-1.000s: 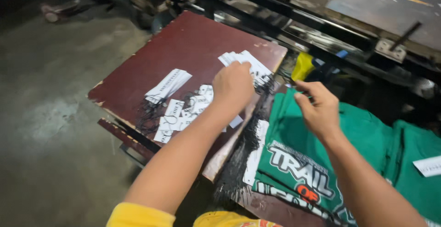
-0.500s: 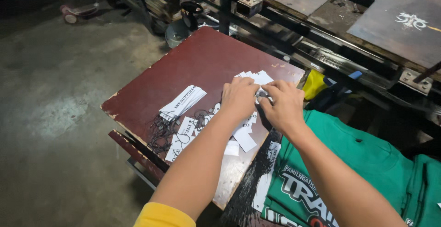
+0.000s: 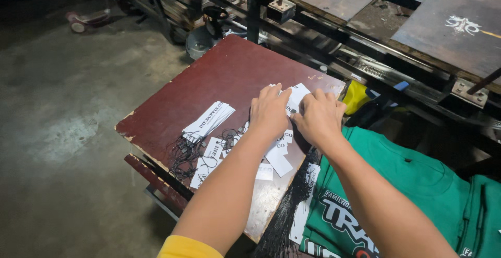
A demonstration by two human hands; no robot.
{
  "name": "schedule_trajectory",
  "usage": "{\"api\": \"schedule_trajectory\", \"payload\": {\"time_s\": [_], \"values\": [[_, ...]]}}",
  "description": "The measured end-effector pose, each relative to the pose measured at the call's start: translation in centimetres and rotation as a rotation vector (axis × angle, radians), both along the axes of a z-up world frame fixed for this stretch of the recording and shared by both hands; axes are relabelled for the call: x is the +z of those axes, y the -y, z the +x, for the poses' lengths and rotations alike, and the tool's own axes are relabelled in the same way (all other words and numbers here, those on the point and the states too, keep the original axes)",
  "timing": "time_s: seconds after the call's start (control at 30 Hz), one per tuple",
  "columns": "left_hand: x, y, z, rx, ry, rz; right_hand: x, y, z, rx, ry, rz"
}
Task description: The person repeatedly picks up white tags with black strings and attaches them to the necks of green t-shirts. They thread the string through the collar area and secure the tag, then place the shirt on a stack. The process is repeated for multiple shirts.
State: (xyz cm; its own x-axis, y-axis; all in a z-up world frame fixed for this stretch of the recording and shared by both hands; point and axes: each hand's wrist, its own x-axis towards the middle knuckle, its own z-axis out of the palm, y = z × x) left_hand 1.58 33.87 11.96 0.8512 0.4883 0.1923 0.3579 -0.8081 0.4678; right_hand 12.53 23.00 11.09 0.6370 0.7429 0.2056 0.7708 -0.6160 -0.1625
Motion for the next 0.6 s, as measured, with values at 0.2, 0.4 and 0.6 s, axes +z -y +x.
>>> {"api": "schedule_trajectory", "payload": {"time_s": [0.2, 0.4, 0.6], "values": [[-0.4, -0.3, 0.1, 0.034, 0.117, 0.028, -0.9, -0.1, -0.1, 0.038, 0.014, 0.168], [-2.8, -1.9, 1.6, 0.047, 0.163, 0.07, 0.4, -0.6, 0.2, 0.02, -0.328, 0.312], [-4.0, -2.5, 2.2, 0.063, 0.236, 0.15, -0.3, -0.6, 0.8, -0.016, -0.498, 0.448]]}}
